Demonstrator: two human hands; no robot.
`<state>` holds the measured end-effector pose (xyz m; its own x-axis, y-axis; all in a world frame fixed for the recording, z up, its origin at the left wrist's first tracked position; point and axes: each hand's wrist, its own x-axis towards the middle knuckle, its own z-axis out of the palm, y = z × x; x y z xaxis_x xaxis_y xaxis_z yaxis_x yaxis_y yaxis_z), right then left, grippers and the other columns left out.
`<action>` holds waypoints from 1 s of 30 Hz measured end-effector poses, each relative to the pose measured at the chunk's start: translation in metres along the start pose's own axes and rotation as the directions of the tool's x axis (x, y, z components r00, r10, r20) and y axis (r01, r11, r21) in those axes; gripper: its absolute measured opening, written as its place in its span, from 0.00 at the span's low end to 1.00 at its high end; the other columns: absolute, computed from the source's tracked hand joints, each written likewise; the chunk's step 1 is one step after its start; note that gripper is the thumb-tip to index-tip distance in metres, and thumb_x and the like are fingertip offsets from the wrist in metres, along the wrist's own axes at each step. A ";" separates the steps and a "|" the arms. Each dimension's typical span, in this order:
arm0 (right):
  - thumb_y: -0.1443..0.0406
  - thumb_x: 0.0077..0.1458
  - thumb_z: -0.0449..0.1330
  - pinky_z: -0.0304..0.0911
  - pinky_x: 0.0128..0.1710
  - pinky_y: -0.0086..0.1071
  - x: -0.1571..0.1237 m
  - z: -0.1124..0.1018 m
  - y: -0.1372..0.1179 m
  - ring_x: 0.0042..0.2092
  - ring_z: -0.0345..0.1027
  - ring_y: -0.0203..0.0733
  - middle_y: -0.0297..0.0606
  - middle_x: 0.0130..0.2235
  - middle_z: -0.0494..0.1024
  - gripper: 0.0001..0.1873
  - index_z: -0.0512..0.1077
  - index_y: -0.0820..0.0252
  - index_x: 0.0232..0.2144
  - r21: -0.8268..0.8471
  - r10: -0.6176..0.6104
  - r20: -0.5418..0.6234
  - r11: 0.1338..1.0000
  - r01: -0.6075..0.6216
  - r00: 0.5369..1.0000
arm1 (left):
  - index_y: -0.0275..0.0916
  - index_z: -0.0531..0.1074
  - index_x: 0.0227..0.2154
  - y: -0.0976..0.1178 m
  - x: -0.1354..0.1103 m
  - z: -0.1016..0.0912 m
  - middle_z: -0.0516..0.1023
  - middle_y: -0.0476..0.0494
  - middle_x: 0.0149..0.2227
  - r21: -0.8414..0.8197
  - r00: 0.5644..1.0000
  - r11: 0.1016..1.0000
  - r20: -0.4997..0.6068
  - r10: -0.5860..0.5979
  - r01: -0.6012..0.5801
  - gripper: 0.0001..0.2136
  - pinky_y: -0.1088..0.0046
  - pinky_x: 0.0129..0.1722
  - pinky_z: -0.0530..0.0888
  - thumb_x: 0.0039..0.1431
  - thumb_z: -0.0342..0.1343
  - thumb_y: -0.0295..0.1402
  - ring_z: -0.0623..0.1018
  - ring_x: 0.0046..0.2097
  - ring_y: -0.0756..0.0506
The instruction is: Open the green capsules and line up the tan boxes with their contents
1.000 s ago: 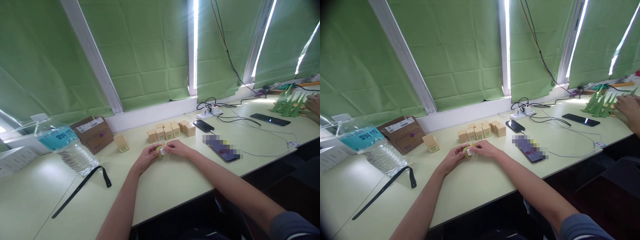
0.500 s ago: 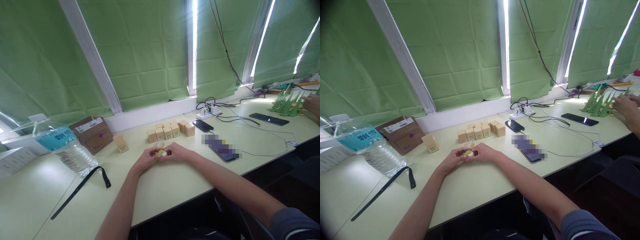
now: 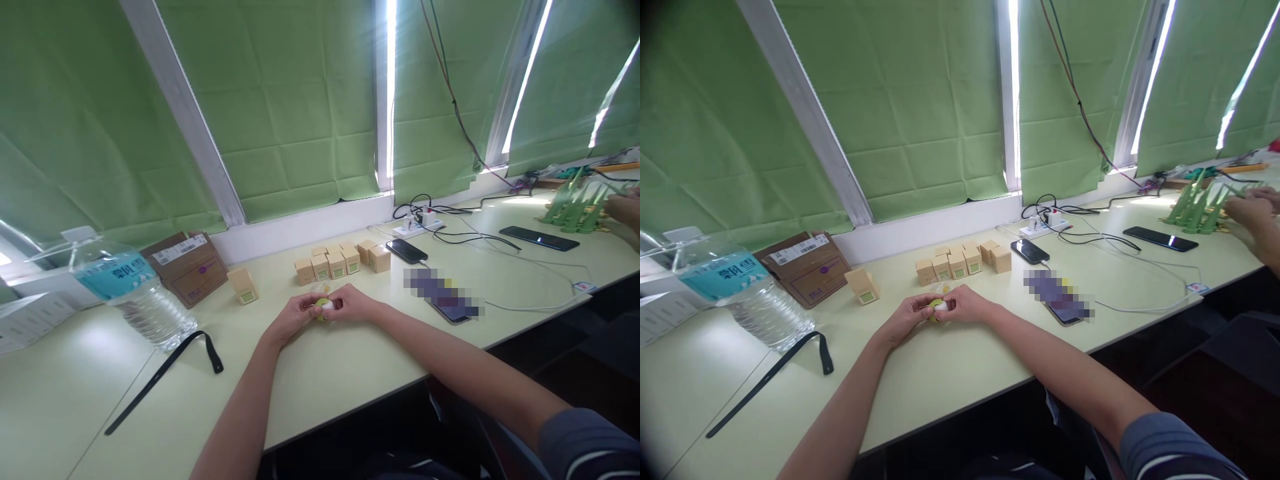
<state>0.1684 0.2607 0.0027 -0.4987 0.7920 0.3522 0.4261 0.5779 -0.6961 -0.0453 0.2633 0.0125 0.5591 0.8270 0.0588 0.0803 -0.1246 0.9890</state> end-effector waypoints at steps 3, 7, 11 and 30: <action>0.56 0.50 0.64 0.45 0.23 0.28 0.001 -0.001 -0.001 0.23 0.52 0.30 0.26 0.18 0.60 0.21 0.61 0.61 0.17 -0.002 0.017 0.004 1.000 -0.016 1.000 | 0.36 0.76 0.51 0.001 0.000 0.001 0.80 0.37 0.48 0.001 1.000 1.000 -0.007 0.002 -0.002 0.26 0.64 0.49 0.71 0.51 0.69 0.43 0.77 0.46 0.41; 0.53 0.52 0.63 0.46 0.24 0.28 0.003 -0.004 0.000 0.24 0.53 0.31 0.27 0.19 0.61 0.21 0.63 0.61 0.18 -0.009 0.043 0.046 0.999 -0.043 0.998 | 0.36 0.77 0.50 0.003 0.000 0.004 0.80 0.37 0.47 -0.033 1.000 0.999 -0.021 -0.012 0.011 0.25 0.63 0.49 0.71 0.51 0.68 0.44 0.78 0.45 0.41; 0.48 0.52 0.62 0.46 0.24 0.28 0.004 -0.012 0.007 0.24 0.52 0.31 0.27 0.20 0.60 0.24 0.65 0.61 0.19 0.012 0.061 0.070 0.998 -0.061 0.996 | 0.36 0.77 0.49 -0.002 0.002 0.003 0.80 0.37 0.47 -0.100 0.997 0.995 -0.063 -0.033 0.026 0.24 0.64 0.48 0.73 0.51 0.69 0.42 0.78 0.43 0.43; 0.48 0.56 0.61 0.54 0.30 0.28 -0.001 -0.015 0.003 0.30 0.60 0.35 0.30 0.26 0.68 0.21 0.70 0.60 0.28 0.063 -0.021 0.131 0.998 0.013 0.991 | 0.38 0.74 0.54 -0.003 0.001 -0.002 0.78 0.36 0.52 -0.052 1.000 0.998 0.011 -0.019 0.020 0.26 0.59 0.54 0.70 0.54 0.66 0.44 0.77 0.51 0.38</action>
<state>0.1812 0.2647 0.0096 -0.6024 0.7467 0.2820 0.3711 0.5748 -0.7293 -0.0469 0.2652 0.0104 0.5666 0.8231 0.0385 0.0484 -0.0799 0.9956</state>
